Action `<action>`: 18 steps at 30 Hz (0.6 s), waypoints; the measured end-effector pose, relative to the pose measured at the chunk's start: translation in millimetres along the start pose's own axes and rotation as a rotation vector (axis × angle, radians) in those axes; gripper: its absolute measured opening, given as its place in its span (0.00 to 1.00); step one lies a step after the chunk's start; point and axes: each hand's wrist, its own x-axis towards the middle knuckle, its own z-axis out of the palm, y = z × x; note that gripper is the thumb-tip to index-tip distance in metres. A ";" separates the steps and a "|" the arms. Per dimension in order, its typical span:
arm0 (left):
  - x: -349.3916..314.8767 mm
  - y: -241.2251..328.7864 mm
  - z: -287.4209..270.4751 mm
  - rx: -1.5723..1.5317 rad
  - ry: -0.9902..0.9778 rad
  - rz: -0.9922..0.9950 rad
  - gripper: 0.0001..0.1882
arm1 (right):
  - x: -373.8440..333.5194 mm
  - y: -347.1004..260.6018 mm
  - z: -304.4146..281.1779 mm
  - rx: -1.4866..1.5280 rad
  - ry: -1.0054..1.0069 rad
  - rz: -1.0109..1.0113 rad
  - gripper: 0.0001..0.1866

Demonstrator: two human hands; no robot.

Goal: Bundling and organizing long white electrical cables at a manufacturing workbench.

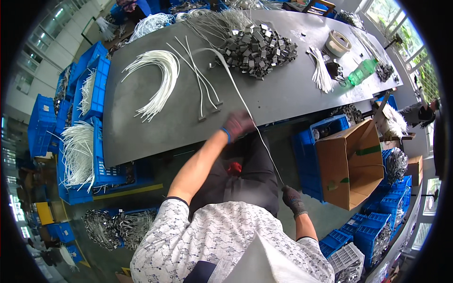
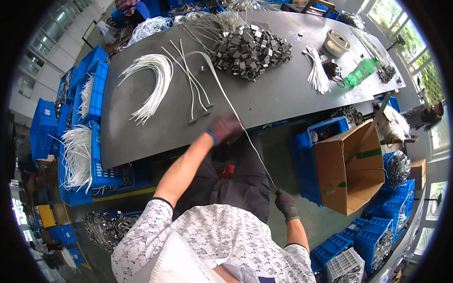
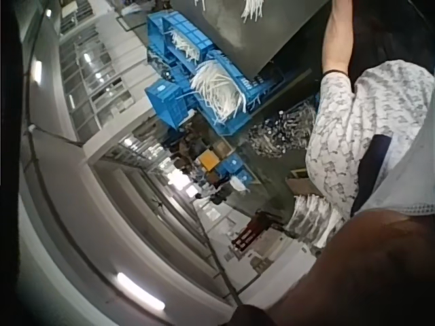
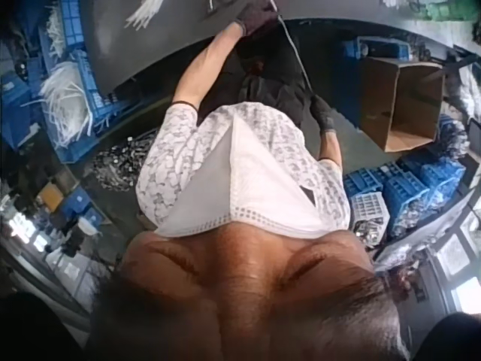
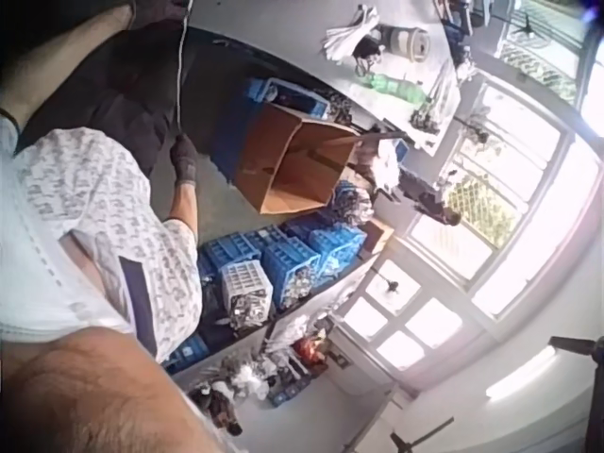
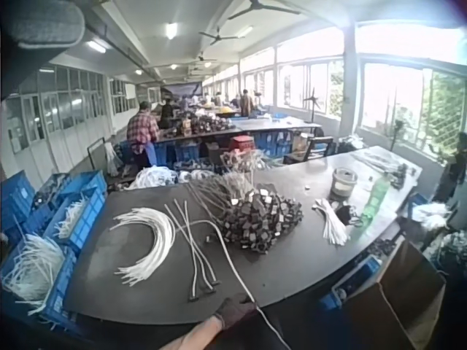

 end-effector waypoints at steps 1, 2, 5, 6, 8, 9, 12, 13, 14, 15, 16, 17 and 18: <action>-13.4 19.9 16.3 -0.237 -0.112 -0.201 0.10 | -2.0 6.5 2.2 0.011 0.000 0.010 0.13; -22.7 34.6 26.7 -0.469 -0.221 -0.408 0.09 | -5.1 11.5 2.6 -0.027 -0.036 -0.009 0.13; -13.2 37.7 40.1 -0.941 0.089 -0.896 0.10 | -2.1 20.5 3.0 -0.020 -0.122 -0.062 0.12; -8.2 38.6 40.7 -0.949 0.074 -0.900 0.10 | 11.1 22.6 -6.9 0.015 -0.161 -0.109 0.11; -3.4 35.8 33.5 -0.923 0.104 -0.835 0.13 | 33.7 -63.1 -82.7 0.361 -0.115 -0.122 0.13; -1.9 41.9 37.7 -0.982 0.120 -0.822 0.14 | 39.6 -106.3 -114.9 0.416 0.153 -0.234 0.16; -3.8 49.1 43.9 -1.024 0.125 -0.768 0.14 | 71.7 -173.2 -159.5 0.923 0.152 -0.129 0.16; -3.1 53.1 38.9 -1.027 0.116 -0.775 0.14 | 80.4 -186.7 -165.7 1.114 0.118 -0.014 0.17; -0.2 60.1 27.9 -0.840 0.029 -0.724 0.13 | 94.4 -186.1 -157.6 1.117 0.119 0.003 0.17; -1.2 65.5 20.3 -0.654 -0.053 -0.668 0.13 | 108.1 -184.0 -143.4 1.052 0.299 -0.209 0.18; -8.3 64.9 18.2 -0.656 -0.051 -0.681 0.13 | 117.3 -187.0 -133.6 0.971 0.464 -0.430 0.19; -15.4 61.7 16.5 -0.674 -0.053 -0.661 0.13 | 119.6 -196.9 -134.9 0.973 0.449 -0.428 0.19; -22.2 59.1 15.6 -0.693 -0.054 -0.641 0.13 | 120.9 -205.6 -136.9 0.789 0.518 -0.566 0.18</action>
